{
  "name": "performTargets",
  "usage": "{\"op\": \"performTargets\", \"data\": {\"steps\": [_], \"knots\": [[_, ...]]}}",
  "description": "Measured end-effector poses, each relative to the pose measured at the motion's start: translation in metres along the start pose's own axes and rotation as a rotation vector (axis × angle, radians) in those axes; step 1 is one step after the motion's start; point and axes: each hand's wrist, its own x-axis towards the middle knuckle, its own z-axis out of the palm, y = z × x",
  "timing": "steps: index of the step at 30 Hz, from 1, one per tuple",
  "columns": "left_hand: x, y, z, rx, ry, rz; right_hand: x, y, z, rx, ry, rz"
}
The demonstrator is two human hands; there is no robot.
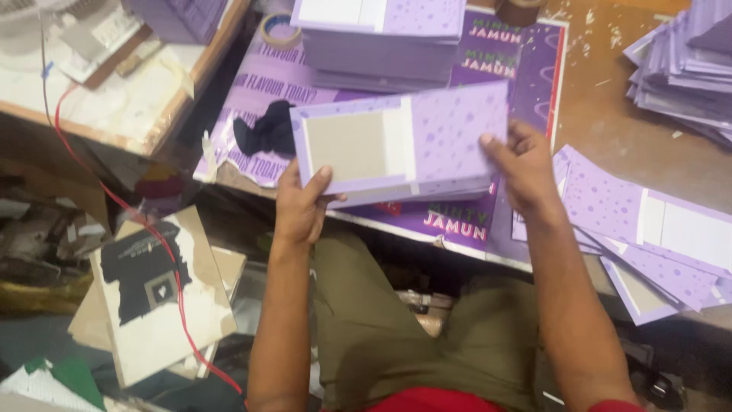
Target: The person folds purple printed paper sheets in half by hand, aligning edges and pressing the crease. They place each folded sheet onto a growing stack on the table.
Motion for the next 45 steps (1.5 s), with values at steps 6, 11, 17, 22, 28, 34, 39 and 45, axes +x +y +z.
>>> {"op": "performTargets", "data": {"steps": [6, 11, 17, 22, 28, 34, 39, 45], "knots": [[0.006, -0.021, 0.033, -0.301, -0.003, 0.059, -0.001, 0.014, 0.018, -0.066, 0.111, 0.076], [0.052, -0.030, 0.060, -0.048, 0.147, -0.077, 0.006, 0.048, 0.019, -0.116, 0.221, 0.176], [0.178, -0.029, 0.073, -0.139, 0.230, 0.016, -0.011, 0.092, 0.035, -0.960, 0.199, -0.317], [0.261, -0.016, 0.071, 0.329, 0.360, -0.163, -0.013, 0.083, 0.044, -0.997, 0.200, -0.206], [0.191, -0.021, 0.060, 1.149, 0.099, 0.130, -0.016, 0.056, 0.046, -1.171, 0.140, -0.159], [0.068, -0.046, 0.052, 1.695, -0.660, 0.427, -0.031, 0.049, 0.024, -1.110, 0.192, 0.222], [0.069, -0.035, 0.063, 1.725, -0.686, 0.326, -0.029, 0.049, 0.030, -1.153, 0.246, 0.196], [0.067, -0.038, 0.061, 1.687, -0.691, 0.410, -0.026, 0.045, 0.034, -1.131, 0.324, 0.208]]}}
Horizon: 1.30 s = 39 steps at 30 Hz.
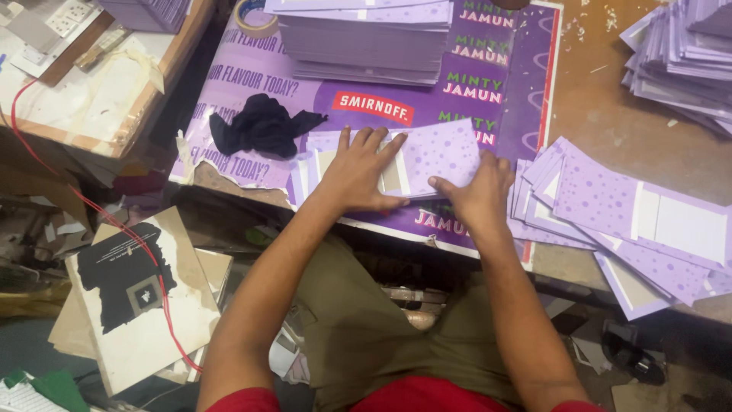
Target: The person folds purple printed paper sheets in half by hand, aligning edges and pressing the crease. They place each folded sheet onto a growing stack on the table.
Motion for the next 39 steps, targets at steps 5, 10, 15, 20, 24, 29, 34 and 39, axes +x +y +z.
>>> {"op": "performTargets", "data": {"steps": [5, 10, 15, 20, 24, 29, 34, 39], "knots": [[-0.002, -0.003, 0.005, -0.007, 0.011, 0.032, 0.016, 0.008, -0.010, 0.051, 0.082, -0.038], [-0.001, -0.003, 0.003, 0.029, 0.033, 0.087, 0.075, 0.021, -0.009, 0.365, -0.186, 0.062], [0.000, -0.006, 0.005, 0.015, 0.031, 0.085, 0.114, 0.012, 0.007, 0.156, -0.112, -0.106], [0.001, -0.005, 0.008, 0.024, 0.033, 0.069, 0.117, -0.011, 0.016, 0.139, -0.137, -0.039], [0.003, -0.002, 0.008, 0.032, 0.017, 0.041, 0.097, -0.008, 0.004, -0.025, -0.155, -0.060], [0.005, -0.003, 0.006, 0.039, 0.022, 0.048, 0.043, 0.023, -0.013, -0.061, -0.176, -0.109], [0.001, -0.004, 0.009, 0.020, 0.026, 0.067, 0.044, 0.028, -0.012, -0.099, -0.215, -0.103], [0.000, -0.006, 0.008, 0.023, 0.030, 0.089, 0.085, 0.000, -0.008, -0.107, -0.185, -0.092]]}}
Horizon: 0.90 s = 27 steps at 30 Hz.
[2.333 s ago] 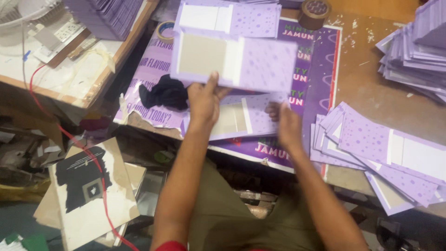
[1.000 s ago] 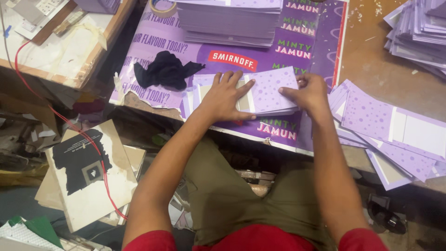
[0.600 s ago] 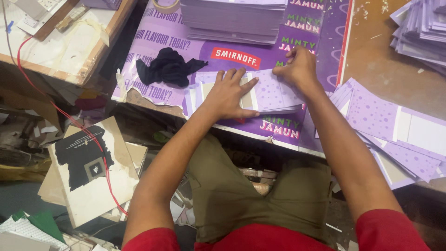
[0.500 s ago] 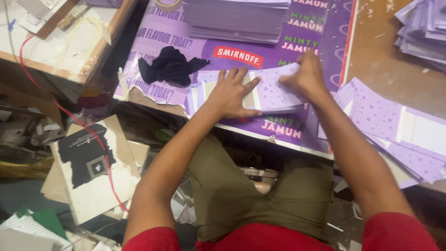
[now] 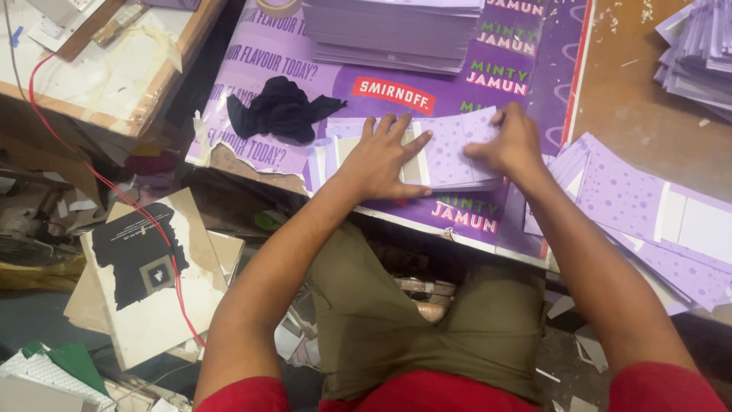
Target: The person folds purple printed paper sheets in half by hand, aligning edges and pressing the crease. They place each folded sheet onto a growing stack on the table.
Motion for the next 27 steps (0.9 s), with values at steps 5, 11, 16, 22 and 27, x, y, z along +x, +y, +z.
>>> {"op": "performTargets", "data": {"steps": [5, 11, 16, 22, 27], "knots": [[0.002, 0.001, -0.001, 0.007, -0.023, -0.003, 0.031, -0.021, -0.001, 0.211, -0.014, 0.038], [0.002, 0.001, -0.001, 0.008, -0.047, -0.005, 0.033, -0.031, -0.004, 0.264, -0.036, 0.074], [0.001, 0.004, -0.003, 0.011, -0.055, -0.017, 0.014, -0.041, 0.004, -0.069, 0.156, -0.175], [0.000, 0.005, -0.004, 0.019, -0.052, -0.032, -0.006, -0.065, 0.040, -0.230, 0.068, -0.250], [0.003, 0.005, -0.007, 0.021, -0.052, -0.027, -0.017, -0.055, 0.036, -0.099, 0.156, -0.329]]}}
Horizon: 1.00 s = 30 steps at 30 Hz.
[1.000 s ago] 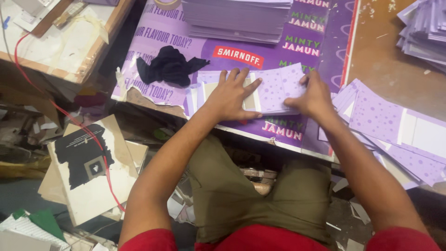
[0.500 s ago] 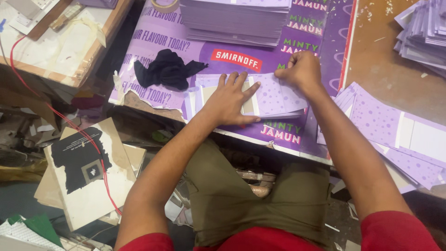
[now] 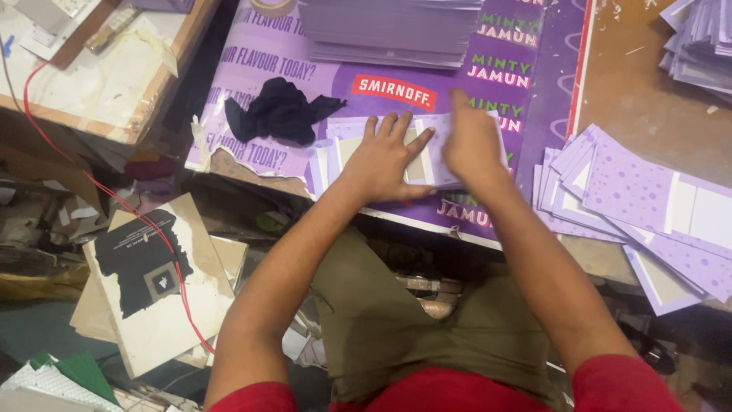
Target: The person folds purple printed paper sheets in half by hand, aligning edges and pressing the crease. They place each folded sheet onto a growing stack on the table.
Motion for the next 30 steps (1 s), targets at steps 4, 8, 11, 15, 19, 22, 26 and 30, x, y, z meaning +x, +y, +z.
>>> {"op": "performTargets", "data": {"steps": [4, 8, 11, 15, 19, 22, 26, 30], "knots": [[-0.003, 0.000, 0.002, -0.025, -0.033, -0.012, 0.005, 0.056, -0.025, 0.592, -0.124, 0.480], [-0.004, 0.000, 0.008, -0.035, -0.018, 0.052, 0.002, 0.097, -0.023, 1.286, -0.257, 0.519], [-0.006, -0.002, 0.012, -0.026, -0.024, 0.080, -0.009, 0.107, -0.018, 1.278, -0.273, 0.526], [-0.003, -0.006, 0.010, -0.093, -0.046, 0.068, -0.009, 0.098, -0.017, 1.128, -0.361, 0.419], [0.003, -0.006, 0.004, -0.126, -0.057, 0.054, 0.004, 0.076, -0.034, 1.010, -0.346, 0.627], [0.003, -0.006, 0.004, -0.117, -0.049, 0.041, 0.004, 0.047, -0.049, 1.341, -0.398, 0.555], [-0.001, -0.011, 0.012, -0.131, -0.033, 0.048, -0.027, -0.013, -0.058, 0.888, -0.407, 0.367], [-0.003, -0.023, 0.016, -0.260, 0.027, 0.036, -0.082, -0.065, -0.032, 0.467, -0.137, -0.099]]}}
